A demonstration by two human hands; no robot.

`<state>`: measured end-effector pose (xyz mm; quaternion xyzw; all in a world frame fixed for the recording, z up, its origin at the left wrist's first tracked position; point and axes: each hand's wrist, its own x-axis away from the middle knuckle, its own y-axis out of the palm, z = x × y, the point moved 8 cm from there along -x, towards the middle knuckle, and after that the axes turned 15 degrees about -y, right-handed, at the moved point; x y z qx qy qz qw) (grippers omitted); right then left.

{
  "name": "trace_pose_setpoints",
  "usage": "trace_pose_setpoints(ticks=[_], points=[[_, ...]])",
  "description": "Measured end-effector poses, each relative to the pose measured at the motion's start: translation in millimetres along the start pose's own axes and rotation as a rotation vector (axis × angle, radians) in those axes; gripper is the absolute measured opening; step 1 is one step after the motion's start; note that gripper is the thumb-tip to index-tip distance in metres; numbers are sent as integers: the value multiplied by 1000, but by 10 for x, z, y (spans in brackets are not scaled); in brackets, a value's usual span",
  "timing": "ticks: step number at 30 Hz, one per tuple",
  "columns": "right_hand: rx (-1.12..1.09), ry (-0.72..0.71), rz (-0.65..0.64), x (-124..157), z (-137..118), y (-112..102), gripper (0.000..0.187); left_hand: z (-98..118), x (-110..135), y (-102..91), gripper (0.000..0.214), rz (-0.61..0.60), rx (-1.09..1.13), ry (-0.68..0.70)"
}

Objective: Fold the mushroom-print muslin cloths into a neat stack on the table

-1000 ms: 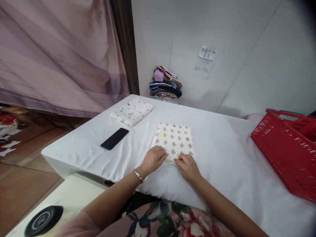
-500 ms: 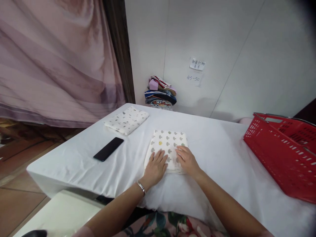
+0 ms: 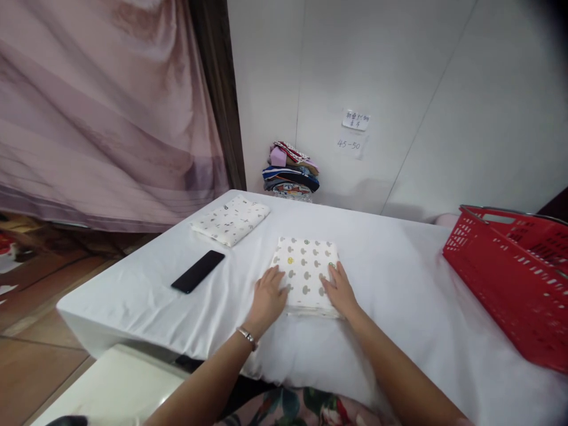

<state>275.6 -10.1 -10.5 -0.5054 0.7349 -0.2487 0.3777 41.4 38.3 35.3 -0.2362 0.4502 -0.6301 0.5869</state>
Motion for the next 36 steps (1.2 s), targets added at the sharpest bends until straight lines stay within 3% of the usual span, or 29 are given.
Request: trace_pose_setpoints(ticks=[4, 8, 11, 15, 17, 20, 23, 27, 32, 36], points=[[-135, 48, 120, 119, 197, 5, 61, -280, -173, 15, 50, -100, 35, -234], [-175, 3, 106, 93, 274, -49, 61, -278, -104, 44, 53, -132, 49, -300], [-140, -23, 37, -59, 366, -263, 63, -108, 138, 98, 53, -159, 107, -239], [230, -125, -97, -325, 382, -640, 53, 208, 550, 233, 58, -378, 284, -56], [394, -197, -143, -378, 243, -706, 48, 253, 619, 237, 48, -448, 323, -64], [446, -313, -133, -260, -141, -588, 45, 185, 455, 105, 31, -352, 309, -132], [391, -372, -160, 36, -457, -281, 47, 109, 151, -41, 29, -190, 299, -126], [417, -372, -202, 362, -561, -19, 49, 6, -255, -78, 33, -28, 234, -119], [448, -376, -192, 398, -554, -35, 48, -26, -651, 107, 42, -60, 139, -179], [439, -380, -189, 376, -579, -56, 47, -103, -838, 272, 44, -221, 160, -338]])
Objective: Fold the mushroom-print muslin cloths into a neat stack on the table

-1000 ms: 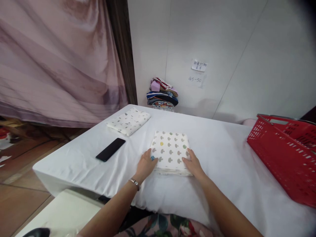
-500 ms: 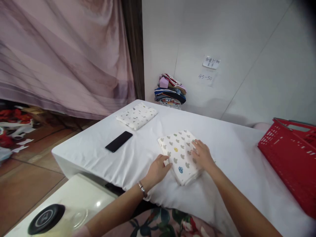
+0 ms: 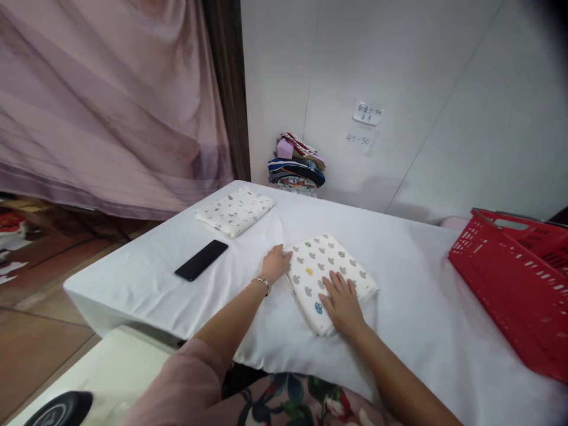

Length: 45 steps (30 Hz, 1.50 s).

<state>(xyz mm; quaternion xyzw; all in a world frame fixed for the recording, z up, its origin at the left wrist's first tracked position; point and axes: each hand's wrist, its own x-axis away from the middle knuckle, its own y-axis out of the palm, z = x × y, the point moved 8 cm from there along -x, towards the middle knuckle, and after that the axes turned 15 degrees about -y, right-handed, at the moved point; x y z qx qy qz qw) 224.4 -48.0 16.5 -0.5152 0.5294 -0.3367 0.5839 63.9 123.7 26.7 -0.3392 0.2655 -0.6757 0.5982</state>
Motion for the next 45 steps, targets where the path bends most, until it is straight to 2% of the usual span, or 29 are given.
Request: trace_pose_setpoints(ticks=[4, 11, 14, 17, 19, 21, 24, 26, 28, 30, 33, 35, 39, 42, 45], points=[[3, -2, 3, 3, -17, 5, 47, -80, -159, 23, 49, -170, 73, -161], [-8, -12, -4, -3, -8, -17, 47, 35, -205, -45, 34, -324, 211, -148], [-34, -56, -33, -20, -33, -22, 47, -54, -154, -154, 35, -237, 286, -127], [-62, -116, -43, -38, -90, -26, 45, -296, -87, -248, 33, -113, 257, -140], [-82, -134, -45, -45, -116, -26, 45, -452, -48, -245, 33, -105, 205, -172], [-115, -129, -65, -54, -120, -19, 45, -521, -19, -249, 35, -99, 138, -186], [-198, -101, -123, -104, -84, -16, 47, -361, 40, -336, 40, 32, -18, -71], [-218, -65, -107, -184, -2, -70, 48, -98, 147, -370, 40, 167, -104, 125], [-164, 1, -30, -280, 151, -164, 50, 154, 305, -297, 40, 256, -168, 333], [-92, 97, 14, -341, 354, -197, 54, 281, 422, -116, 45, 261, -243, 444], [-74, 229, -79, -329, 631, -39, 58, 271, 476, 169, 51, 194, -334, 461], [-77, 261, -134, -288, 726, 71, 60, 225, 477, 265, 53, 175, -366, 454], [-66, 268, -151, -256, 751, 124, 61, 182, 482, 290, 58, 177, -407, 452], [-85, 271, -153, -274, 736, 93, 60, 197, 492, 271, 57, 182, -419, 444], [-110, 273, -110, -241, 743, 37, 54, 217, 459, 250, 55, 132, -409, 423]])
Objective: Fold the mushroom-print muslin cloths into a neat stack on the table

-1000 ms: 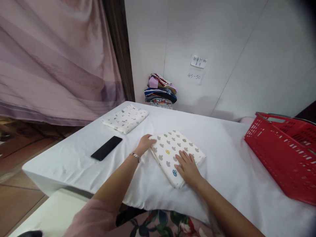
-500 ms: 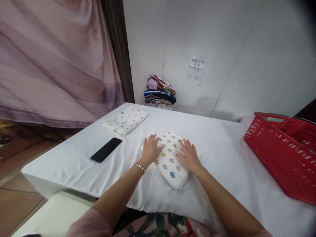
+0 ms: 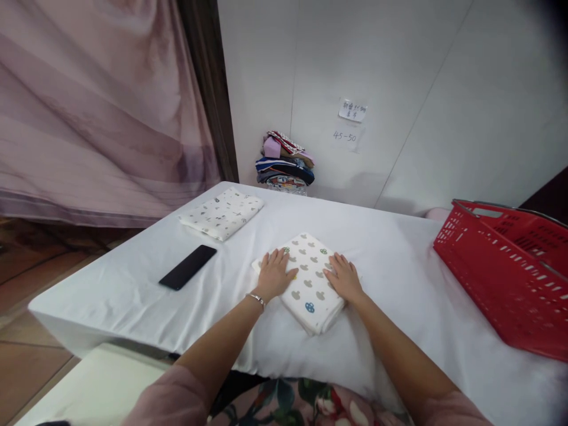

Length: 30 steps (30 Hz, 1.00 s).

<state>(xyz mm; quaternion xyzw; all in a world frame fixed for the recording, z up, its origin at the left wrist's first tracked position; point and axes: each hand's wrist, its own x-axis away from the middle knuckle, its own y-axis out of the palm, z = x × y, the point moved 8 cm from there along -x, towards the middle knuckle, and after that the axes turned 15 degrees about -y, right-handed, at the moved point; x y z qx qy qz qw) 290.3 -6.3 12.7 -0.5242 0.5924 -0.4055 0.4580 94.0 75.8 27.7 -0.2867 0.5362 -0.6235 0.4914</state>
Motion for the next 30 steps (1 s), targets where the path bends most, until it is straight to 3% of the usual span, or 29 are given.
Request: trace_pose_setpoints(ticks=[5, 8, 11, 15, 21, 25, 30], points=[[-49, 124, 223, 339, 156, -47, 54, -278, -200, -205, 47, 5, 65, -163], [-162, 161, 307, 526, 192, 56, 60, -508, -274, -186, 47, -104, 88, -297], [-249, 181, 304, 525, 239, 166, 61, -574, -211, -150, 49, -138, 90, -332], [-252, 81, 235, 226, 398, 131, 55, -516, 96, -181, 47, -93, 56, -346], [-348, 84, 133, -156, 754, -22, 61, -563, 540, -182, 50, -241, 214, -398], [-468, 242, 200, -3, 765, -65, 66, -709, 546, -145, 50, -326, 324, -486], [-627, 328, 310, 451, 593, 17, 67, -675, 433, -110, 54, -314, 364, -492]])
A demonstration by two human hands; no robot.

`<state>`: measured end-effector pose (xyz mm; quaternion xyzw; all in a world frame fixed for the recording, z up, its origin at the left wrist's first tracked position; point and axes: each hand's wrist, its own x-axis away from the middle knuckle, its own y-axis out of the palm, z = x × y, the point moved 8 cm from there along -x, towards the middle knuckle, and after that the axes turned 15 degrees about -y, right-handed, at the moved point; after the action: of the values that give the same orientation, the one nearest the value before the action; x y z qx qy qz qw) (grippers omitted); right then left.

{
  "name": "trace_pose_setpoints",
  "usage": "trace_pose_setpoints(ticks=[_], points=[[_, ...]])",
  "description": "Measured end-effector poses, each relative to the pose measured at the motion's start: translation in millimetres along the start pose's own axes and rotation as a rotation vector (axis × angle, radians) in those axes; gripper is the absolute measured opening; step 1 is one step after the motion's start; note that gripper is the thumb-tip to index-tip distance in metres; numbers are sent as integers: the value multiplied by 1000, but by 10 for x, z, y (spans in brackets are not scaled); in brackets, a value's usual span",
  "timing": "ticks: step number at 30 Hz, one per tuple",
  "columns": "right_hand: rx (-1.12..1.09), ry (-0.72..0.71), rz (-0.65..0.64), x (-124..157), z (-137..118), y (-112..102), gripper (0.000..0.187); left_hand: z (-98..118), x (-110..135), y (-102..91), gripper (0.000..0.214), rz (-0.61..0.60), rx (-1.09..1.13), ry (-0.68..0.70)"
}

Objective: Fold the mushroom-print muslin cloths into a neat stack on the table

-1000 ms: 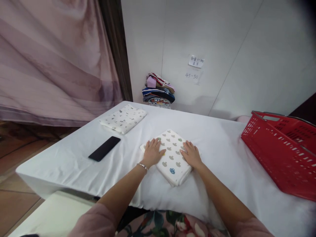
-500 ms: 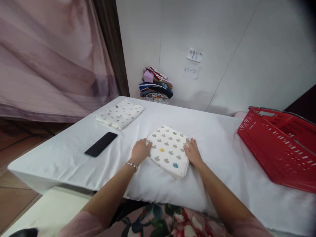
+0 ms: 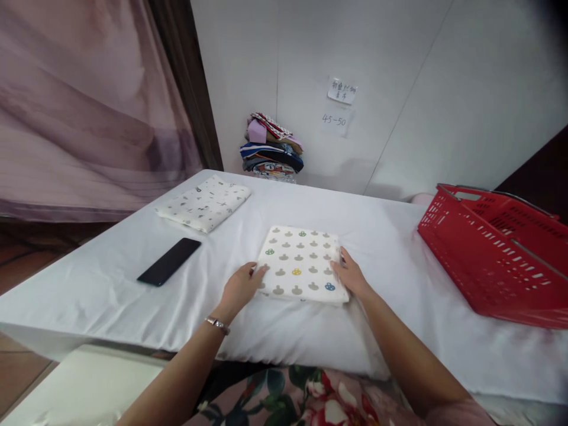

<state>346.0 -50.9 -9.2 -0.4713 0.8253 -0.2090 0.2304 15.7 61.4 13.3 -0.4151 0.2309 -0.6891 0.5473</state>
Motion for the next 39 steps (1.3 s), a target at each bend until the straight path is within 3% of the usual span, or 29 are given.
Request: trace_pose_setpoints(ticks=[3, 6, 10, 15, 19, 26, 32, 39], points=[[26, 12, 52, 210, -4, -50, 66, 75, -14, 25, 55, 26, 2, 2], [105, 37, 79, 270, -42, -128, 53, 125, -11, 42, 56, 34, -7, 5], [207, 7, 83, 162, -179, -209, 33, 135, -5, 41, 55, 39, -22, 13], [282, 31, -6, 23, -206, -148, 26, 131, 5, 32, 55, 46, -21, 22], [303, 22, -6, 8, -157, -111, 19, 148, 16, 25, 54, 63, -22, 27], [245, 20, 54, 44, -107, -145, 20, 106, -21, 52, 55, 67, -5, 33], [276, 50, -19, 214, -134, -200, 32, 98, -21, 53, 55, 63, 8, 36], [322, 74, -37, 332, -142, -159, 29, 104, -31, 48, 57, 41, 9, 17]])
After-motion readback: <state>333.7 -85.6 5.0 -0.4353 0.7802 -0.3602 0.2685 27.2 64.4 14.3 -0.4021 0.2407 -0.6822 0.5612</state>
